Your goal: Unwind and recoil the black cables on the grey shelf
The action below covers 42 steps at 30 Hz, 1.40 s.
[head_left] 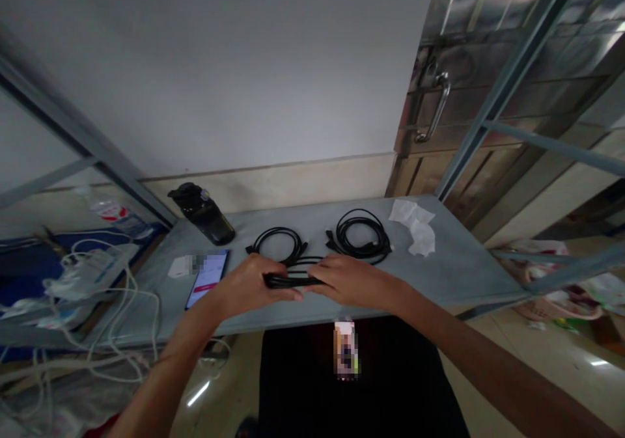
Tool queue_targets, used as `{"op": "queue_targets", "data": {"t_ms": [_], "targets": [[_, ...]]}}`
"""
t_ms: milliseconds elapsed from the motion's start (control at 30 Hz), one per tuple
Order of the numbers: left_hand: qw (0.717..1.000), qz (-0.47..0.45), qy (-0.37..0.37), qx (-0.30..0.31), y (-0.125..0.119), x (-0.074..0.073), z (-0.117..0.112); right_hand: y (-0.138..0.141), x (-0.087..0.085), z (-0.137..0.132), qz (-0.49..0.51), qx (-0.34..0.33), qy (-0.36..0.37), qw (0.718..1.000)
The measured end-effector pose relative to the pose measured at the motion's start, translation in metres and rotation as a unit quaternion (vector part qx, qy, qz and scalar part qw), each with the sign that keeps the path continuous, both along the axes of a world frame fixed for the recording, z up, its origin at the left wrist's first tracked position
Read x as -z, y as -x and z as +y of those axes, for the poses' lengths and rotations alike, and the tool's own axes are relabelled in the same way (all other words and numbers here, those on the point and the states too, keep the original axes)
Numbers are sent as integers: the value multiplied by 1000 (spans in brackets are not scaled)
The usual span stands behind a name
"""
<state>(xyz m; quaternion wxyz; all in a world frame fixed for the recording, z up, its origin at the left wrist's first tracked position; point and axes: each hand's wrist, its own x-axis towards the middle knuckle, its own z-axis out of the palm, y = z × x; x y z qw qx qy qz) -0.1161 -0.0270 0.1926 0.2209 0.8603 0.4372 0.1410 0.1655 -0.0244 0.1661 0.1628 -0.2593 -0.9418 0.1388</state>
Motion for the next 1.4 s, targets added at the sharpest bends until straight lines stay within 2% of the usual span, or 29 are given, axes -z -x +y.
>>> {"op": "queue_targets", "data": {"t_ms": [100, 167, 300, 433, 533, 600, 667, 767, 833, 900, 967, 1033, 1100, 1200, 1300, 1400], "targets": [[987, 113, -106, 40, 8, 7, 13, 10, 22, 35, -71, -37, -140, 987], [974, 153, -156, 64, 15, 21, 26, 18, 41, 58, -93, -32, -182, 978], [959, 180, -208, 63, 32, 61, 52, 37, 78, 87, -87, 10, -171, 981], [959, 168, -224, 49, 50, 103, 57, 44, 99, 79, -37, 45, -97, 994], [959, 160, -232, 29, 61, 127, 47, 19, 104, 58, 68, 95, -38, 992], [962, 146, -232, -3, 66, 139, 41, -18, 105, 46, 135, 171, -20, 976], [967, 114, -226, -41, 69, 147, 38, -69, 108, 39, 184, 286, -29, 940], [972, 74, -214, -63, 70, 154, 38, -156, 120, 39, 199, 464, -62, 861], [974, 62, -208, -58, 70, 157, 40, -206, 133, 42, 164, 565, -84, 805], [975, 50, -207, -59, 70, 159, 42, -240, 147, 45, 122, 629, -72, 765], [975, 37, -206, -70, 70, 158, 43, -260, 159, 49, 95, 665, -55, 739], [975, 24, -206, -84, 69, 156, 42, -270, 167, 52, 90, 671, -40, 735], [973, 16, -210, -95, 66, 152, 38, -275, 170, 54, 98, 659, -27, 745], [966, -1, -233, -115, 56, 142, 24, -278, 163, 48, 115, 650, -12, 751], [953, -43, -254, -157, 36, 135, -10, -270, 142, 24, 145, 656, 7, 741], [941, -117, -214, -236, 6, 139, -69, -241, 115, -25, 196, 658, 35, 727]]}}
